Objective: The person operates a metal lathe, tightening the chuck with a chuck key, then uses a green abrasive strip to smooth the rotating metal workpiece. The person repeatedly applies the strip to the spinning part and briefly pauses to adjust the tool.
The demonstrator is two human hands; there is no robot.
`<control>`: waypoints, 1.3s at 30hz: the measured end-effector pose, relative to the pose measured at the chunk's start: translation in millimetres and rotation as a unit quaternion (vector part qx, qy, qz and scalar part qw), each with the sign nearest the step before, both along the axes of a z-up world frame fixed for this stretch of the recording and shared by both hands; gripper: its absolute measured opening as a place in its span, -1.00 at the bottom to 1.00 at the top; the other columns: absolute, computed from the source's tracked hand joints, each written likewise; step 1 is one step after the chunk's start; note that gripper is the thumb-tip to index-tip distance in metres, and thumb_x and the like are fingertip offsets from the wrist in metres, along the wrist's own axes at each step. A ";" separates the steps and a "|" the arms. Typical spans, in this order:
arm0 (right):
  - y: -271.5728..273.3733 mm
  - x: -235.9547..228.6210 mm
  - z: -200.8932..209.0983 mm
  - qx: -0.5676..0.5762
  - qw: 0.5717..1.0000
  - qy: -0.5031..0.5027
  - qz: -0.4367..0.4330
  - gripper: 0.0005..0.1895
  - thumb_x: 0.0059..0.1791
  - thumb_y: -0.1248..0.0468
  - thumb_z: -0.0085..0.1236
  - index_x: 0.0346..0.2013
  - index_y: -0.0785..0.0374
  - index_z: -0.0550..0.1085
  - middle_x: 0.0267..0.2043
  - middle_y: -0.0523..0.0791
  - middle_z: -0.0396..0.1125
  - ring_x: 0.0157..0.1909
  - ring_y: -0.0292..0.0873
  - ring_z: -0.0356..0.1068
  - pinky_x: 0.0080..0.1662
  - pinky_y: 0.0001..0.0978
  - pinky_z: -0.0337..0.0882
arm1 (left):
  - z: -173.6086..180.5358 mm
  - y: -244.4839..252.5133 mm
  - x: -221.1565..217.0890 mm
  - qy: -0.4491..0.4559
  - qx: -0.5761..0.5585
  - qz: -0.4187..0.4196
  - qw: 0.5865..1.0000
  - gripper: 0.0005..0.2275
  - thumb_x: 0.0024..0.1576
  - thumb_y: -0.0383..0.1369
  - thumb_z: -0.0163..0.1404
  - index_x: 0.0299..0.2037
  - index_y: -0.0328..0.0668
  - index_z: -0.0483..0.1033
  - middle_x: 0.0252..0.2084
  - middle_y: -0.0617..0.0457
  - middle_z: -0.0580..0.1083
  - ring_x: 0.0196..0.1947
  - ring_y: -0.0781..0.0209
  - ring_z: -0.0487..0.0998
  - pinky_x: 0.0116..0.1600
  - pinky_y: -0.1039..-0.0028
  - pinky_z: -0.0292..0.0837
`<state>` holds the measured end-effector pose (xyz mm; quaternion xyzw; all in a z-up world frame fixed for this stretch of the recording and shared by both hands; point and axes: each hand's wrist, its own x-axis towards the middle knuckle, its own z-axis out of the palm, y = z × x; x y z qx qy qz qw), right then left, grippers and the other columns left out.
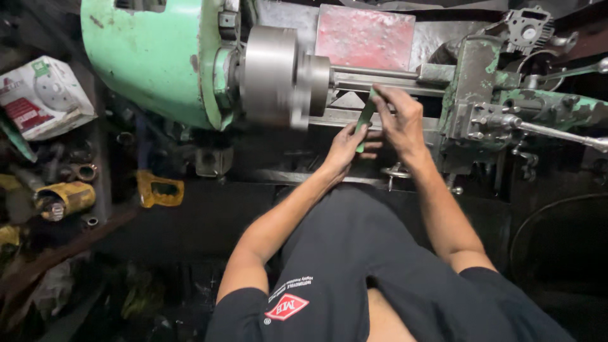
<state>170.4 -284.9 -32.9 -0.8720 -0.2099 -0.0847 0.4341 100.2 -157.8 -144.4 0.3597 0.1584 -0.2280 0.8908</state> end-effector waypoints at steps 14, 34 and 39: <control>7.9 28.3 -15.6 -0.171 0.974 -0.115 0.089 -0.83 0.05 0.36 0.27 -0.08 0.31 0.54 -0.10 -0.03 0.43 0.01 0.04 0.40 0.08 -0.15 0.34 | -11.5 8.1 4.0 0.018 0.003 0.003 1.000 -0.70 0.34 -0.21 -0.10 0.14 -0.24 0.29 -0.04 -0.22 0.57 -0.22 0.02 0.68 -0.24 0.36 0.63; 13.3 31.7 -32.7 -0.199 0.958 -0.174 0.109 -0.76 0.00 0.38 0.29 -0.04 0.24 0.52 -0.04 -0.11 0.45 0.19 -0.09 0.43 0.24 -0.08 0.17 | -2.2 12.3 -13.8 0.035 -0.026 -0.024 0.999 -0.43 0.33 0.10 -0.33 0.28 -0.25 0.25 0.00 -0.23 0.56 -0.19 0.05 0.67 -0.16 0.33 0.64; 17.1 32.8 -37.0 -0.204 0.951 -0.209 0.099 -0.77 -0.01 0.37 0.31 -0.06 0.23 0.52 -0.09 -0.11 0.43 0.17 -0.05 0.40 0.22 -0.08 0.19 | -5.8 10.4 -12.9 0.043 -0.018 -0.026 0.999 -0.43 0.34 0.11 -0.34 0.28 -0.25 0.25 0.00 -0.26 0.57 -0.18 0.04 0.68 -0.13 0.30 0.64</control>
